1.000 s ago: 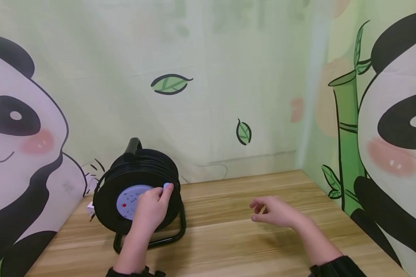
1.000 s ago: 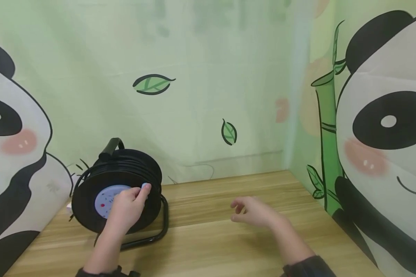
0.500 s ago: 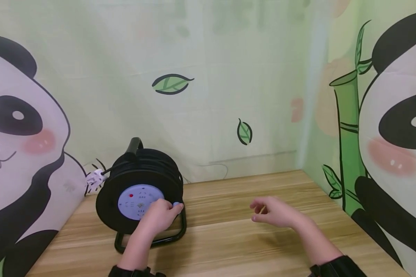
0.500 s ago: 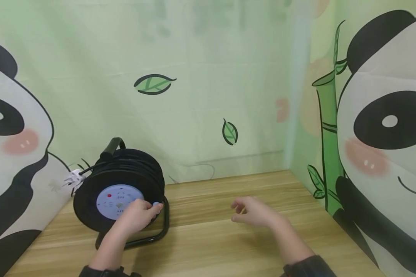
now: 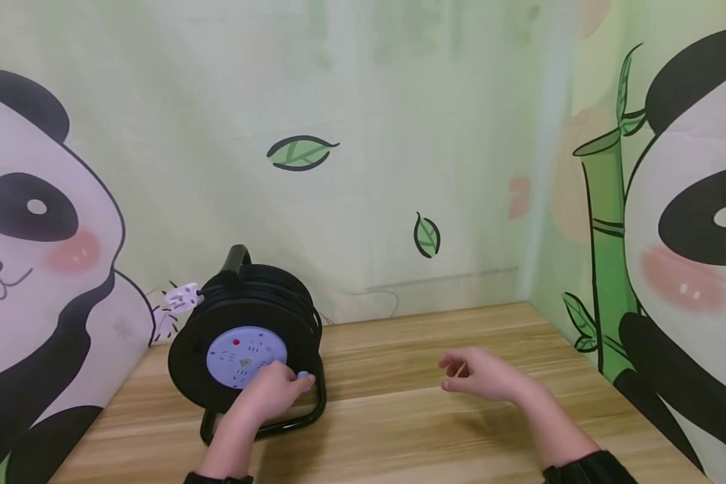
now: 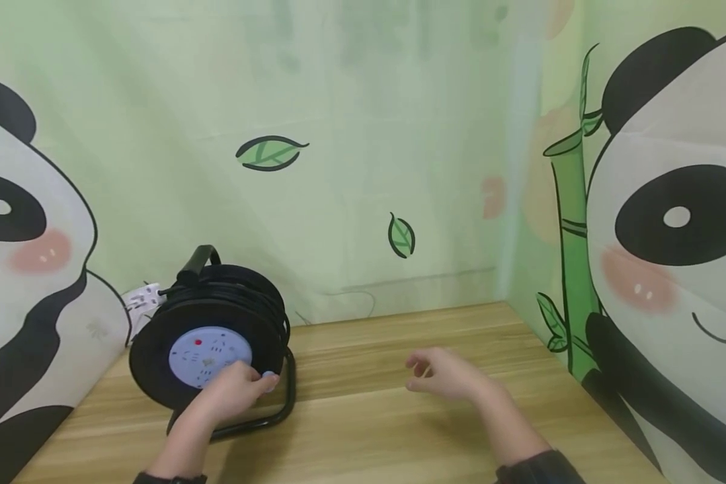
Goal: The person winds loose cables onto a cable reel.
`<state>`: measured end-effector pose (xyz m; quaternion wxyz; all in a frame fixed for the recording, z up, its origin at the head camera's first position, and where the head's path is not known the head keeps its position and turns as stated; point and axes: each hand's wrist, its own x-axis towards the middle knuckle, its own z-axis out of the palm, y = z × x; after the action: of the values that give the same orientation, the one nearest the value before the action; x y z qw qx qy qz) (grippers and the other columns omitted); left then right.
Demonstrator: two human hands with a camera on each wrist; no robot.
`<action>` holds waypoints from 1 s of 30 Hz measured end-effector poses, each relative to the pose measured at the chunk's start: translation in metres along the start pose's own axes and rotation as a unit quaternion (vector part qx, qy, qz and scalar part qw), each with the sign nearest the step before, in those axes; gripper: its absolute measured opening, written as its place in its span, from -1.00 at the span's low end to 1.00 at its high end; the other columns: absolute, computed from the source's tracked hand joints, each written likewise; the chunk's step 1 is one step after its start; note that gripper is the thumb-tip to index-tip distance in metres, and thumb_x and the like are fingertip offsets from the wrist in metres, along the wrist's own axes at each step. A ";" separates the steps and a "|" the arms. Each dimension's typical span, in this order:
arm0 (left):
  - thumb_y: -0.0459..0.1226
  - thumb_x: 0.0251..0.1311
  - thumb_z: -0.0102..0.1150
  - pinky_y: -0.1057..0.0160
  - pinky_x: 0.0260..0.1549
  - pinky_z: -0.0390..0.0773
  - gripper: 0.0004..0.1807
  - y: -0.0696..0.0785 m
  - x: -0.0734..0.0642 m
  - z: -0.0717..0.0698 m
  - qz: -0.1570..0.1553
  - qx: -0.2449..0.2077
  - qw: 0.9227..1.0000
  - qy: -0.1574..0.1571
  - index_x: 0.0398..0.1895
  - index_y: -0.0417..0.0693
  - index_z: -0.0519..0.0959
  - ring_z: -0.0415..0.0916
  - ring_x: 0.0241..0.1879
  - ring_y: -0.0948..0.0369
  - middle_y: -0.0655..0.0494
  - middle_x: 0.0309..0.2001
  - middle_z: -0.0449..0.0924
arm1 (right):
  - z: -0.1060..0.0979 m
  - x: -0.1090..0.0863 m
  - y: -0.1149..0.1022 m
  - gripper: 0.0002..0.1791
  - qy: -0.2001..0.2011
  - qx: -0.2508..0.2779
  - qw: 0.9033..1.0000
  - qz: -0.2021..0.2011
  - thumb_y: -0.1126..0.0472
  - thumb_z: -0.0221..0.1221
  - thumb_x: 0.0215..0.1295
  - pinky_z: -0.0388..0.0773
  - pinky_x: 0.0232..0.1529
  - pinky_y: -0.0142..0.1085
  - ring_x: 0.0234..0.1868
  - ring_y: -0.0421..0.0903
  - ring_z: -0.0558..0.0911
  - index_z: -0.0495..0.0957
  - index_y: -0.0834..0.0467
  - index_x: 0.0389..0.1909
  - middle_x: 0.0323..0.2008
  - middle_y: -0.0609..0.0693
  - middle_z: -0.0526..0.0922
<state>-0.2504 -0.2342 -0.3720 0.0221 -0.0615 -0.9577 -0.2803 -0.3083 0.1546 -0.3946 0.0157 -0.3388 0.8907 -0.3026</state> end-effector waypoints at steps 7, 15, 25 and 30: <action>-0.05 0.26 0.14 0.30 -0.73 0.14 -0.42 -0.008 -0.004 0.002 0.004 0.020 1.000 -0.012 -0.88 0.06 0.21 0.06 -0.78 0.30 0.27 -0.82 0.09 | 0.000 -0.001 0.002 -0.61 0.001 0.010 1.000 0.006 0.02 0.28 0.22 0.55 -0.18 -0.16 -0.23 -0.18 0.57 0.53 0.15 -0.02 -0.24 -0.03 0.61; -0.05 0.24 0.16 0.28 -0.70 0.18 -0.44 -0.019 -0.007 0.001 0.005 0.033 0.999 -0.024 -0.89 0.05 0.24 0.15 -0.77 0.29 0.27 -0.81 0.11 | -0.001 -0.001 0.001 -0.61 0.000 0.015 1.000 0.012 0.05 0.28 0.23 0.55 -0.18 -0.14 -0.22 -0.14 0.56 0.53 0.17 -0.01 -0.22 0.03 0.61; -0.02 0.24 0.15 0.30 -0.72 0.17 -0.44 -0.024 -0.006 0.000 -0.010 0.027 0.999 -0.046 -0.88 0.05 0.26 0.14 -0.78 0.30 0.26 -0.81 0.14 | -0.001 -0.003 0.002 -0.60 0.001 0.014 1.000 0.015 0.02 0.27 0.23 0.55 -0.18 -0.16 -0.23 -0.16 0.57 0.53 0.16 -0.01 -0.23 -0.01 0.61; -0.01 0.25 0.14 0.31 -0.71 0.16 -0.43 -0.024 -0.006 0.001 -0.011 0.029 0.999 -0.044 -0.88 0.05 0.26 0.13 -0.78 0.31 0.26 -0.82 0.14 | -0.003 -0.003 0.001 -0.58 0.003 0.013 1.000 0.011 0.03 0.27 0.23 0.55 -0.18 -0.14 -0.23 -0.14 0.58 0.52 0.19 0.01 -0.23 -0.01 0.61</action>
<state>-0.2472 -0.2543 -0.3856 -0.0212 -0.0621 -0.9660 -0.2500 -0.3074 0.1586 -0.3929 0.0208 -0.3279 0.8903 -0.3152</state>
